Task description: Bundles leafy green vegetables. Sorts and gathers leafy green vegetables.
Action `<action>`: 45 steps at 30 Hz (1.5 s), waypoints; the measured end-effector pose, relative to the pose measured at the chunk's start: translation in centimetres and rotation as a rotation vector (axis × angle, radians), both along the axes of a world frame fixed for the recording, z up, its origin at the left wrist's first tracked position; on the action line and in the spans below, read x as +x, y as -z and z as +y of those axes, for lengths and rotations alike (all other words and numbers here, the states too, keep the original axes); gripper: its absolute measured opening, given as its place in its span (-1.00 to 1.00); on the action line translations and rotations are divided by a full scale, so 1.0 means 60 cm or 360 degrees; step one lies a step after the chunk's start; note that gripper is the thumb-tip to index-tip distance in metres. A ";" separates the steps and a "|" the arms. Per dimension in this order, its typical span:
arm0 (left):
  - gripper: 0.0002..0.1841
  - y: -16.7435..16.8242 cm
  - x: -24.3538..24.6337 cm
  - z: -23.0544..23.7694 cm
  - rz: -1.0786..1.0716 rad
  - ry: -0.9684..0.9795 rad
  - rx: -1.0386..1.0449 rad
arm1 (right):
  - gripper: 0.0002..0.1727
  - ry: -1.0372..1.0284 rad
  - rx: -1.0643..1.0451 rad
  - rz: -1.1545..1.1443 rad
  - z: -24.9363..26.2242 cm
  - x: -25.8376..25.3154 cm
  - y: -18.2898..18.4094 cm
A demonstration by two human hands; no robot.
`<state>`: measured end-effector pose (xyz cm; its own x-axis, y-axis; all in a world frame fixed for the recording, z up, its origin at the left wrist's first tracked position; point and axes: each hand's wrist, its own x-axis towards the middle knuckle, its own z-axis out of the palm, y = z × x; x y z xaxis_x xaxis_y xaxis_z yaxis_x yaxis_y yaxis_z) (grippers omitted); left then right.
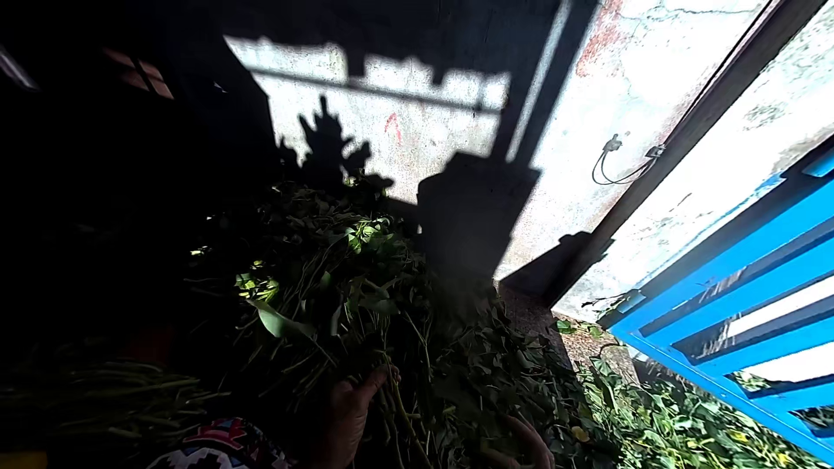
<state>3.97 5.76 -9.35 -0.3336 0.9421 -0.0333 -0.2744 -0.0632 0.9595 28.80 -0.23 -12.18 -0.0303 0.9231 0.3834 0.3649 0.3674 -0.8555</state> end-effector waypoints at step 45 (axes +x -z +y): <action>-0.86 0.003 0.029 -0.030 -0.0251 0.0615 -0.0380 | -0.71 0.0015 0.0522 -0.0660 0.124 -0.158 -0.067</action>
<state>5.74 3.99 -9.56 0.0661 0.9559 -0.2862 -0.3780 0.2895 0.8794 19.31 7.22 -8.15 -0.2332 0.7575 0.6097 0.6528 0.5867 -0.4793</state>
